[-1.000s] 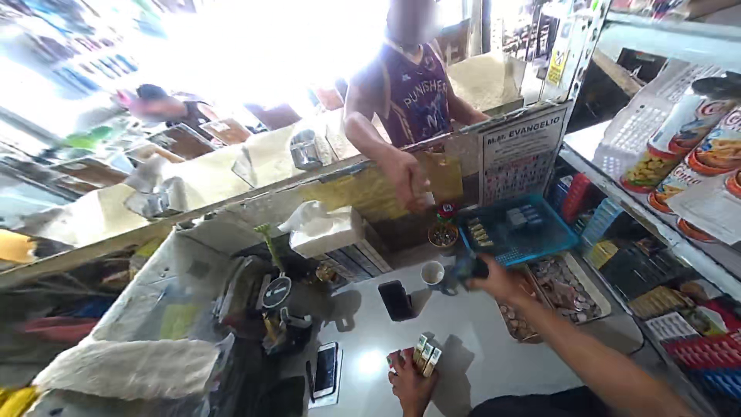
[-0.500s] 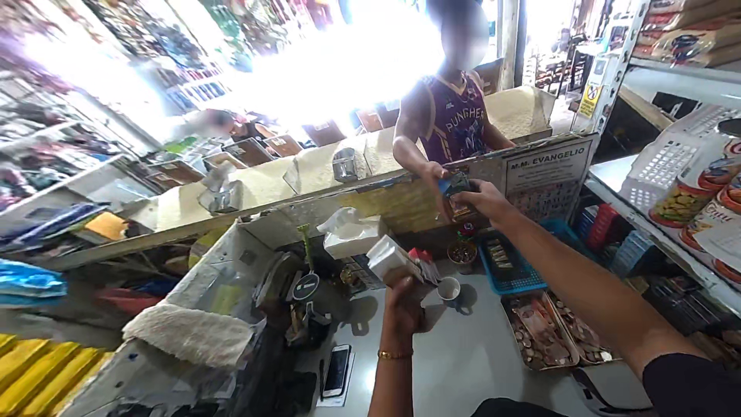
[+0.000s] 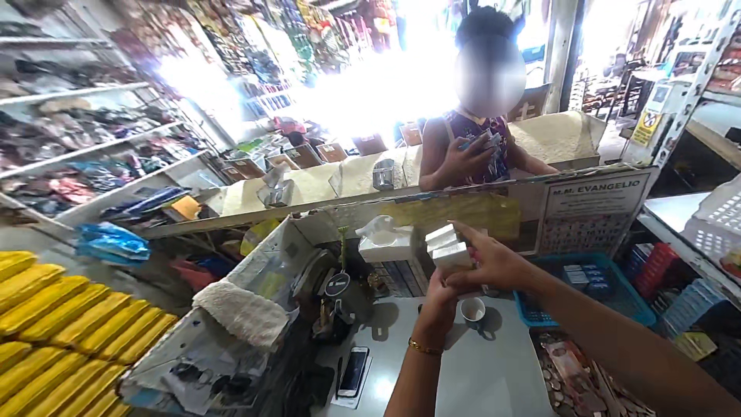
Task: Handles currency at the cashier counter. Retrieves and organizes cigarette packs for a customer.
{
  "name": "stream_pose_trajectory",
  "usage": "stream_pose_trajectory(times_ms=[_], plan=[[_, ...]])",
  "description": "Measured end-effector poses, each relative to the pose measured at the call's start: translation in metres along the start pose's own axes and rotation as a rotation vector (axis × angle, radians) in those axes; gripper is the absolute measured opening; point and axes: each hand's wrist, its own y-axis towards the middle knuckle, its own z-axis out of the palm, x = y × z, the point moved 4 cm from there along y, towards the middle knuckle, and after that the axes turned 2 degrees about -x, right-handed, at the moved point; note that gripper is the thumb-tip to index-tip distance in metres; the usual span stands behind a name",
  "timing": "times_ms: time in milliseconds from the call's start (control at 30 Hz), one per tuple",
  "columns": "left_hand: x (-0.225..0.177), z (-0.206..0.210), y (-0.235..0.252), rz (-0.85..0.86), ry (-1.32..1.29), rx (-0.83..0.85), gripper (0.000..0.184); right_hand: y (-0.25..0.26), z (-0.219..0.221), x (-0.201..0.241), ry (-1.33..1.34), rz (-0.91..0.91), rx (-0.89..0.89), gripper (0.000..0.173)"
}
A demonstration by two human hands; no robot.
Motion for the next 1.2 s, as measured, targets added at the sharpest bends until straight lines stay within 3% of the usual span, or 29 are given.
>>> stream_pose_trajectory(times_ms=[33,133,167,233,300,367,500,533,600,633,800,1200], plan=[[0.003,0.0,0.001,-0.015,-0.016,0.014,0.07,0.002,0.003,-0.002,0.056,0.015,-0.019,0.1],[0.012,0.0,0.005,-0.103,-0.073,0.034,0.104,0.008,-0.005,-0.001,0.456,0.002,-0.126,0.072],[0.015,0.0,0.005,-0.136,-0.09,0.034,0.095,0.01,-0.012,-0.002,0.61,0.012,-0.171,0.06],[0.017,-0.002,0.007,-0.201,-0.147,-0.024,0.051,0.018,-0.03,-0.01,0.843,0.049,-0.28,0.034],[0.015,-0.007,0.011,-0.218,-0.169,-0.077,0.037,0.029,-0.049,-0.024,0.958,0.146,-0.39,0.023],[0.009,-0.012,0.016,-0.157,-0.156,-0.099,0.041,0.038,-0.066,-0.039,0.979,0.27,-0.504,0.022],[-0.018,-0.023,0.029,-0.026,-0.152,-0.221,0.068,0.043,-0.086,-0.08,1.058,0.441,-0.657,0.021],[-0.025,-0.026,0.033,-0.008,-0.166,-0.261,0.066,0.043,-0.09,-0.088,1.078,0.455,-0.689,0.022],[-0.037,-0.03,0.043,0.015,-0.247,-0.349,0.031,0.041,-0.095,-0.096,1.099,0.467,-0.744,0.022],[-0.042,-0.031,0.047,0.005,-0.308,-0.377,0.023,0.039,-0.097,-0.098,1.111,0.468,-0.763,0.022],[-0.052,-0.024,0.065,-0.061,-0.512,-0.493,0.035,0.034,-0.099,-0.106,1.151,0.482,-0.756,0.022],[-0.059,0.004,0.074,-0.117,-0.38,-0.44,0.038,0.033,-0.096,-0.11,1.232,0.518,-0.735,0.029]])
